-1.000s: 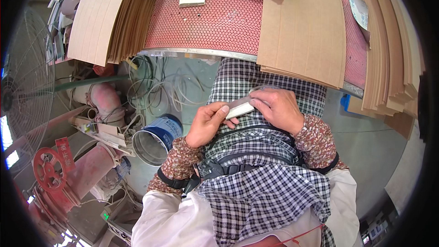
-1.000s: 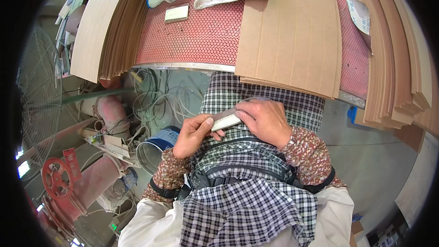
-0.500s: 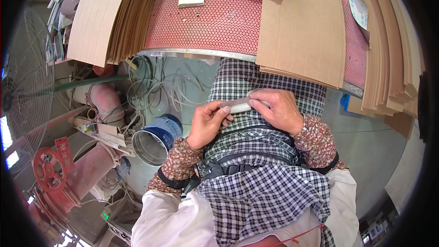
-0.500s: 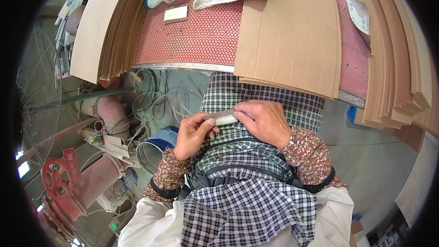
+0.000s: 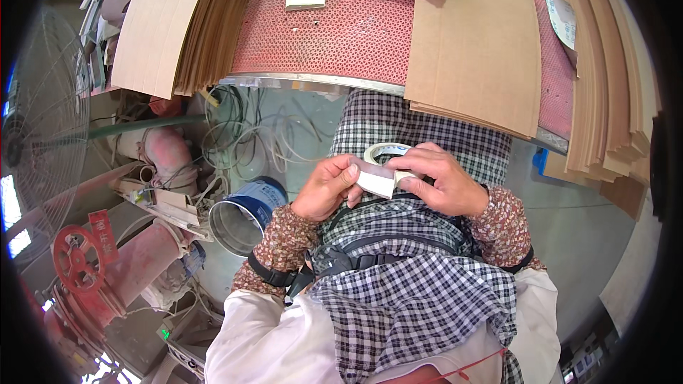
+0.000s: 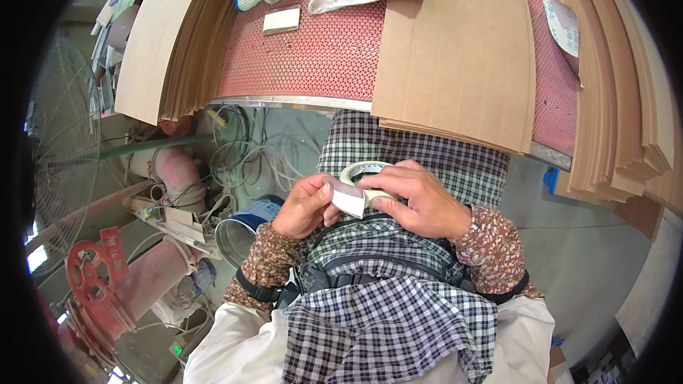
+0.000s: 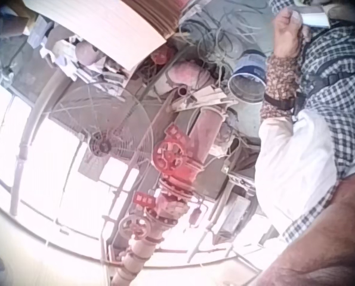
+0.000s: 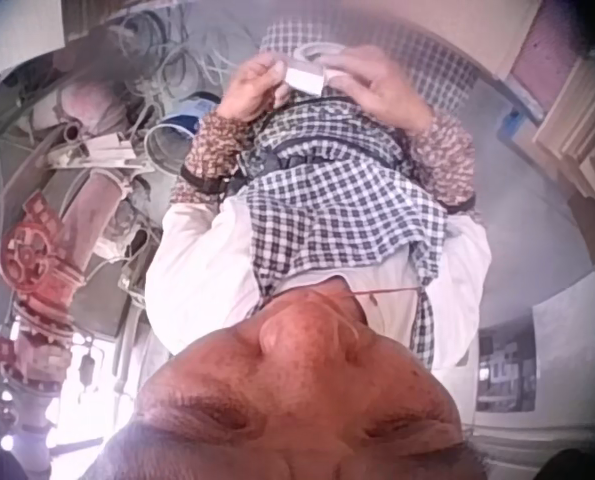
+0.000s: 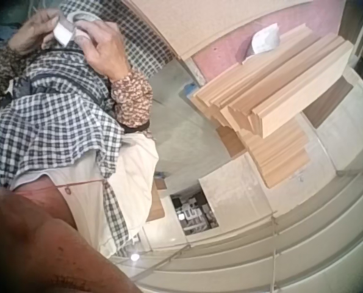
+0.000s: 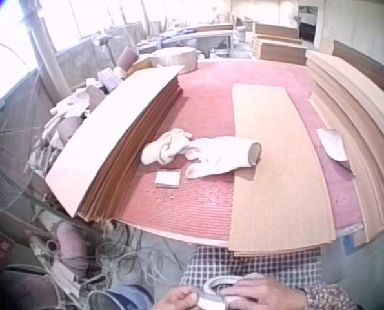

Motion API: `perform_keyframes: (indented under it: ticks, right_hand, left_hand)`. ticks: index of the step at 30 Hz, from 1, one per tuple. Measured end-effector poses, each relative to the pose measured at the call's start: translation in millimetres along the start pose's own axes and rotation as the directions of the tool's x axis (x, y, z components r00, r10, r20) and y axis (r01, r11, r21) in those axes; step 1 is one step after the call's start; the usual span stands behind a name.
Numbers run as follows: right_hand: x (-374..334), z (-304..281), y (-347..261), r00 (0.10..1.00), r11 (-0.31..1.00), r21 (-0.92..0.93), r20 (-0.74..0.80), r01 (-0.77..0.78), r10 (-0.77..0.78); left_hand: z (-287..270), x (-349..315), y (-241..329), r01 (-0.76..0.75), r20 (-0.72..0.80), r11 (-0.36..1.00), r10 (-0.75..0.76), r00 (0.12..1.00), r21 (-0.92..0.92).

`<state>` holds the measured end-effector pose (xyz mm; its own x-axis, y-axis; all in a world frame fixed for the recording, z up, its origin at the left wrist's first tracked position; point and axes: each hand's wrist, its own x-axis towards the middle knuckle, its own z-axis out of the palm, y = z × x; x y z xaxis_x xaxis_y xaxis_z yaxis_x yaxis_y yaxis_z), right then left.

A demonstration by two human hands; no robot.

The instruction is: The recorder is applying white tape to the edges of a small rectangular wooden block.

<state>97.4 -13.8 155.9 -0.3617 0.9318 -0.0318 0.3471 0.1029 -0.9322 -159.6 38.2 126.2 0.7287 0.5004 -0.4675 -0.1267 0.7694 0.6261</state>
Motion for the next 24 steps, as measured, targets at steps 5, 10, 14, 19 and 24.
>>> perform_keyframes:
  ticks: [5, 10, 14, 19, 24]
  right_hand:
    - [5.7, 9.8, -1.5, 0.996, 0.997, 0.056, -0.071, 0.057, -0.053]
    - [7.3, 14.9, -9.1, 0.989, 0.973, 0.222, -0.121, -0.061, 0.089]
    - [11.8, 19.0, -8.3, 0.978, 0.98, 0.173, -0.162, -0.102, 0.13]
    - [19.6, 23.1, -10.2, 0.959, 0.97, 0.03, -0.144, -0.242, 0.244]
    - [24.8, 34.0, -3.4, 0.966, 0.974, -0.07, -0.161, -0.217, 0.204]
  left_hand:
    - [-5.1, 4.2, 2.3, 0.023, 0.045, 0.999, -0.024, 0.999, 0.024]
    - [7.0, 8.5, 7.6, -0.036, -0.055, 0.988, 0.045, 0.997, 0.151]
    - [12.8, 11.8, 5.2, -0.057, -0.134, 0.953, 0.101, 0.986, 0.296]
    - [21.0, -2.3, 6.7, 0.018, -0.175, 0.738, 0.137, 0.975, 0.674]
    - [32.0, -4.1, 16.9, 0.009, -0.189, 0.603, 0.234, 0.954, 0.798]
